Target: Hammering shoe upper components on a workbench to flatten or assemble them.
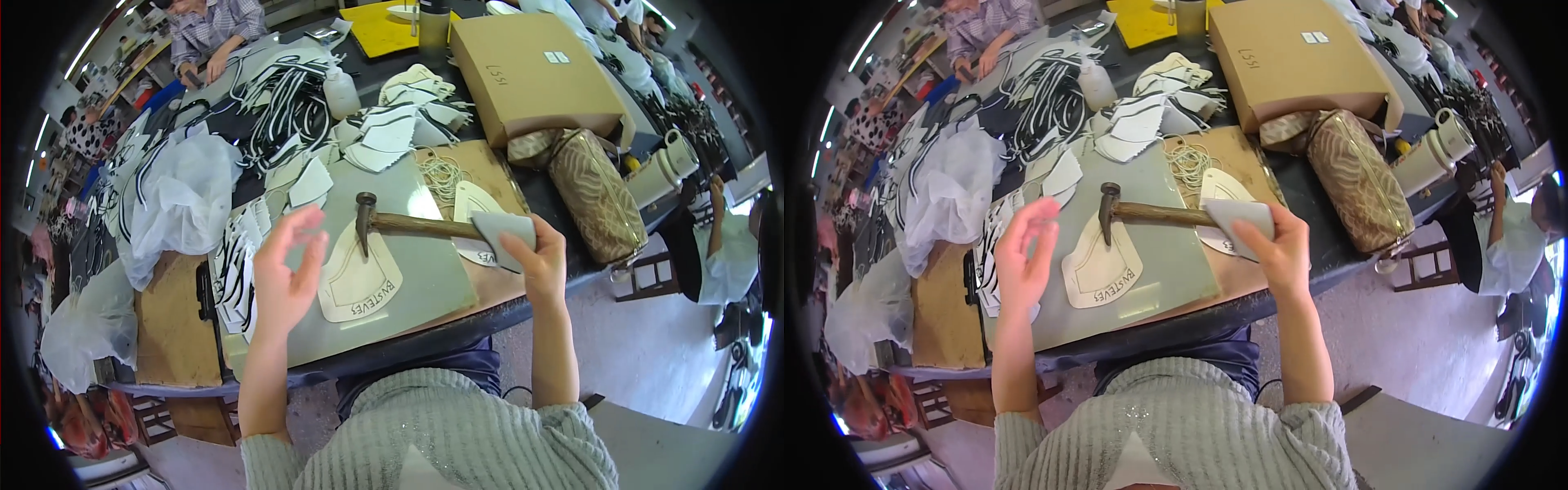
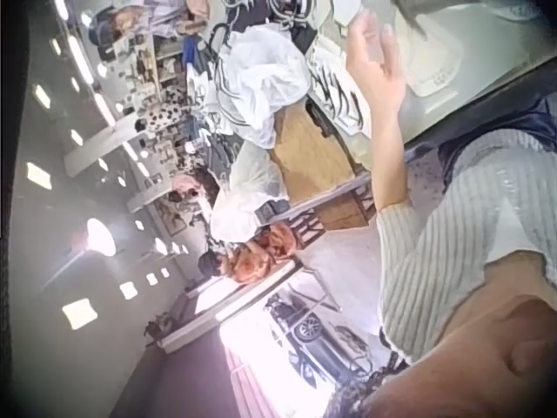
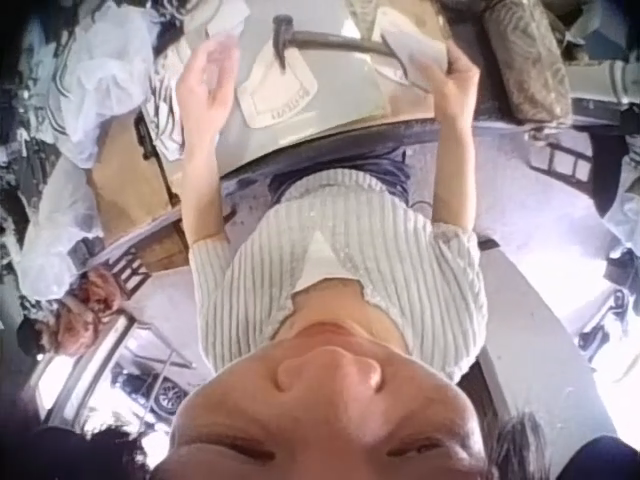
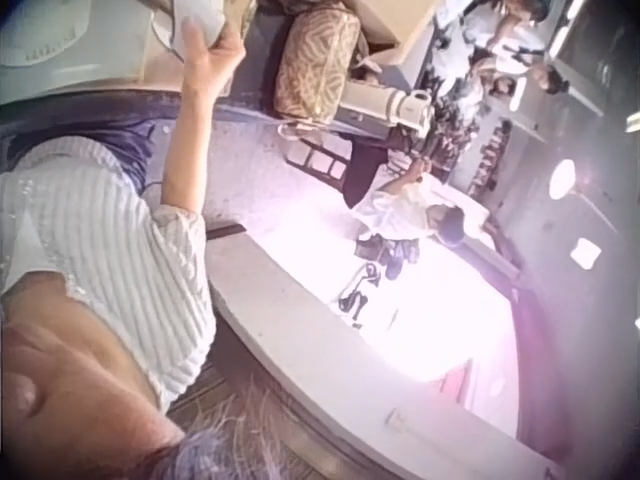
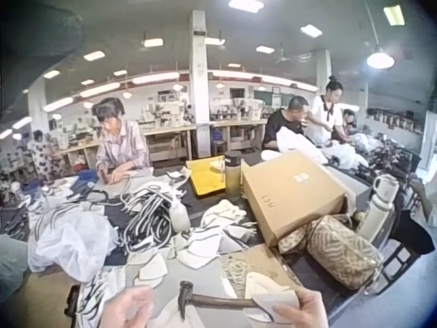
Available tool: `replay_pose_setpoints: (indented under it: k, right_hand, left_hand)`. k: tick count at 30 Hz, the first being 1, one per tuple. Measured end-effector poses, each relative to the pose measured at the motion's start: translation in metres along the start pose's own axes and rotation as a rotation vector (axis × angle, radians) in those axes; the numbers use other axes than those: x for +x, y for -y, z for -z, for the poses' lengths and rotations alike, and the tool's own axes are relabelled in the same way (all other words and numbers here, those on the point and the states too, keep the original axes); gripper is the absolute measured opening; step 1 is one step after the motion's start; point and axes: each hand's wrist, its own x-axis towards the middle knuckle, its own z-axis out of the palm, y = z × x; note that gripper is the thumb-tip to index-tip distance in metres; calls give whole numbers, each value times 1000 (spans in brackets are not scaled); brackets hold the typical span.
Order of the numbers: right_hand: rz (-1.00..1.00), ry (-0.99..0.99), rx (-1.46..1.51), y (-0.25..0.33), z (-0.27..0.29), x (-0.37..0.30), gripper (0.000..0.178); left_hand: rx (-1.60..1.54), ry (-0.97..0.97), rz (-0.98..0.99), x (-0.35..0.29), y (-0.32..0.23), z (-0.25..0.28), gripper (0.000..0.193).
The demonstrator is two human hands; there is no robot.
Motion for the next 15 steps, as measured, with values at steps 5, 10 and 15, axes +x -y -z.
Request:
replay_pose_setpoints:
  k: [5, 10, 15]
  right_hand:
    - [-258, 390, 333, 22, -52, -4, 21]
    - [-118, 586, 160, 4, -81, -27, 24]
    - [524, 641, -527, -6, -75, -26, 35]
  left_hand:
    - [-700, 289, 295, -16, -41, -41, 37]
    - [-764, 129, 417, -42, -18, -35, 30]
    - [-631, -21, 450, -39, 19, 11, 21]
